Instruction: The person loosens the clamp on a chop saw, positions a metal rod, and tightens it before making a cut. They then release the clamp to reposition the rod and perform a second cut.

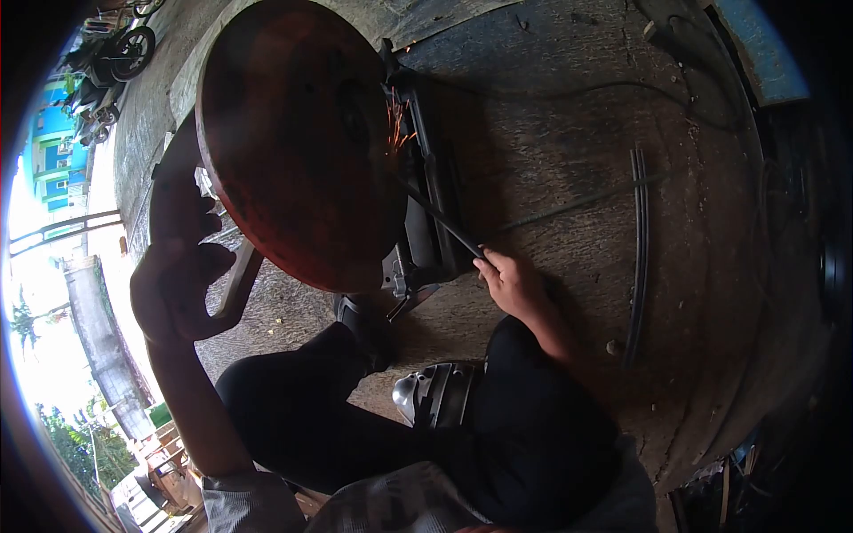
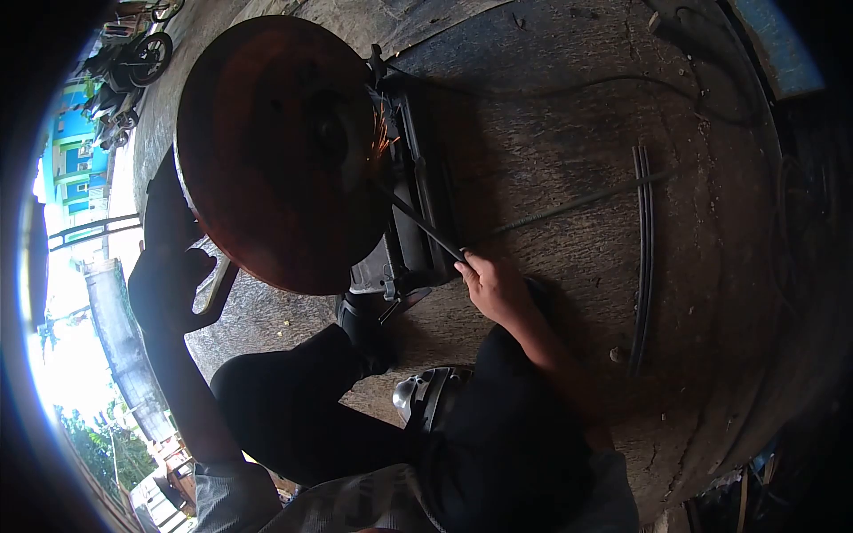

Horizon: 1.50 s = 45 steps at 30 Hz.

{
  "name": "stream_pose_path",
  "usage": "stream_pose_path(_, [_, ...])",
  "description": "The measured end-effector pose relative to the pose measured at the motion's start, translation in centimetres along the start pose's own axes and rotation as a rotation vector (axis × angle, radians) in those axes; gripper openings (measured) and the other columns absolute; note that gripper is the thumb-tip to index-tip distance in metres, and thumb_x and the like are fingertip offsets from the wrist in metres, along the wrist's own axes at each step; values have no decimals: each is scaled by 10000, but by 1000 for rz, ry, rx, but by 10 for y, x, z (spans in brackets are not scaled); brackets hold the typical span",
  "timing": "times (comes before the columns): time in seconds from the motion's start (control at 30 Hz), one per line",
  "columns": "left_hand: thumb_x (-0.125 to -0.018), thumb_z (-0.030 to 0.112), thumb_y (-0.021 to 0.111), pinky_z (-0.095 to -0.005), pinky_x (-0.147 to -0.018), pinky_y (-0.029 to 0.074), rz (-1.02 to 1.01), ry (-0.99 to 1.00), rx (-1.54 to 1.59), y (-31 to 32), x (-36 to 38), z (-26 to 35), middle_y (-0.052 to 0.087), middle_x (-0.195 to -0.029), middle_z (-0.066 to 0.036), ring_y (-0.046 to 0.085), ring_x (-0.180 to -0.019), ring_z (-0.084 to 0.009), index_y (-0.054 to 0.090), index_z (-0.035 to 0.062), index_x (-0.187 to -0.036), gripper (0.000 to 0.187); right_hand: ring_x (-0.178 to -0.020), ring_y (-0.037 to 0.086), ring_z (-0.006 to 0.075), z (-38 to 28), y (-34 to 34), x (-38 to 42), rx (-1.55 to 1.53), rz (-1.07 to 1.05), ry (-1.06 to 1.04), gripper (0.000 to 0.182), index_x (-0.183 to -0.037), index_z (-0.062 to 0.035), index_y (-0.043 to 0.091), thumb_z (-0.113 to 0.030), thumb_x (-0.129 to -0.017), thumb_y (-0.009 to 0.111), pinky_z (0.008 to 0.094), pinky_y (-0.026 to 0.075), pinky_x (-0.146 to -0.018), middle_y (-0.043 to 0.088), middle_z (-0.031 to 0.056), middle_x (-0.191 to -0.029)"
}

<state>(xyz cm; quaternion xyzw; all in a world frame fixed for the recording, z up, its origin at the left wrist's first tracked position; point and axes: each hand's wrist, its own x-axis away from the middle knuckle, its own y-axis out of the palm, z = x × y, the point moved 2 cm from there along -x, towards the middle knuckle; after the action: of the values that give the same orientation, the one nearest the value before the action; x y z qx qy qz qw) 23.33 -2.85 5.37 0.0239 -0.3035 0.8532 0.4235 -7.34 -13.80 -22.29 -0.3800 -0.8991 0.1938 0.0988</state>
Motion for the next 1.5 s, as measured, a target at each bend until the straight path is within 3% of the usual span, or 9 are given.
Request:
stream_pose_path(0.27, [-811,256,508,-371,-796,472,-21,-51,191,2,1,4,558,-1096,-161,608,-802,-240,464,-67,-1191,501,-506,559,155,-2,-3,-4,-248,-185,202,283,-1136,32,567,-145,-920,526,300,443,-503,547,81,-563])
stream_pose_path(0.43, [-813,238,503,-374,-787,475,-15,-52,-61,-3,-1,1,555,-1096,-165,610,-790,-245,465,-65,-1186,483,-553,570,122,2,1,-2,-396,-150,280,301,-1151,43,551,-165,-941,498,273,453,-526,556,58,-598])
stream_pose_path(0.63, [-806,228,512,-372,-777,480,-65,-111,294,-3,-1,-1,556,-1084,-160,608,-785,-249,465,-60,-1181,476,-544,573,120,6,2,-2,-369,-228,242,330,-1172,49,544,-178,-934,519,267,454,-523,572,66,-595])
stream_pose_path(0.77, [-802,227,519,-371,-775,481,-17,-109,229,1,0,1,559,-1077,-157,607,-784,-248,469,-59,-1175,474,-522,566,126,3,2,-1,-321,-177,208,339,-1178,37,552,-189,-925,535,275,444,-503,577,71,-585])
stream_pose_path(0.87, [-800,230,523,-370,-775,480,7,-12,-57,1,0,1,562,-1070,-155,605,-785,-246,473,-58,-1172,473,-513,563,136,2,1,-1,-242,-148,209,332,-1158,23,575,-200,-913,554,288,439,-491,567,79,-572])
stream_pose_path(0.97, [-801,228,524,-370,-775,477,-11,-106,268,5,2,4,564,-1063,-155,604,-787,-246,476,-58,-1168,469,-509,540,104,6,3,-2,-187,-110,157,312,-1120,54,586,-154,-887,596,263,427,-482,565,77,-568])
stream_pose_path(1.27, [-813,231,520,-371,-778,475,77,56,-258,5,0,-4,563,-1065,-155,603,-784,-247,477,-59,-1167,459,-472,542,162,2,1,-2,-20,-23,76,277,-1086,18,622,-159,-872,611,295,413,-463,550,104,-551])
stream_pose_path(1.37, [-813,232,516,-370,-782,477,31,76,-238,1,-1,-6,564,-1066,-155,604,-778,-246,478,-58,-1165,458,-481,554,163,3,1,0,-7,-14,42,292,-1084,30,615,-179,-882,601,294,418,-465,556,103,-553])
stream_pose_path(1.5, [-811,240,508,-369,-784,477,-5,-20,110,2,0,-3,563,-1069,-155,603,-790,-242,478,-57,-1163,462,-497,563,157,2,1,1,-104,-81,120,298,-1086,49,594,-186,-905,568,286,427,-478,568,96,-567])
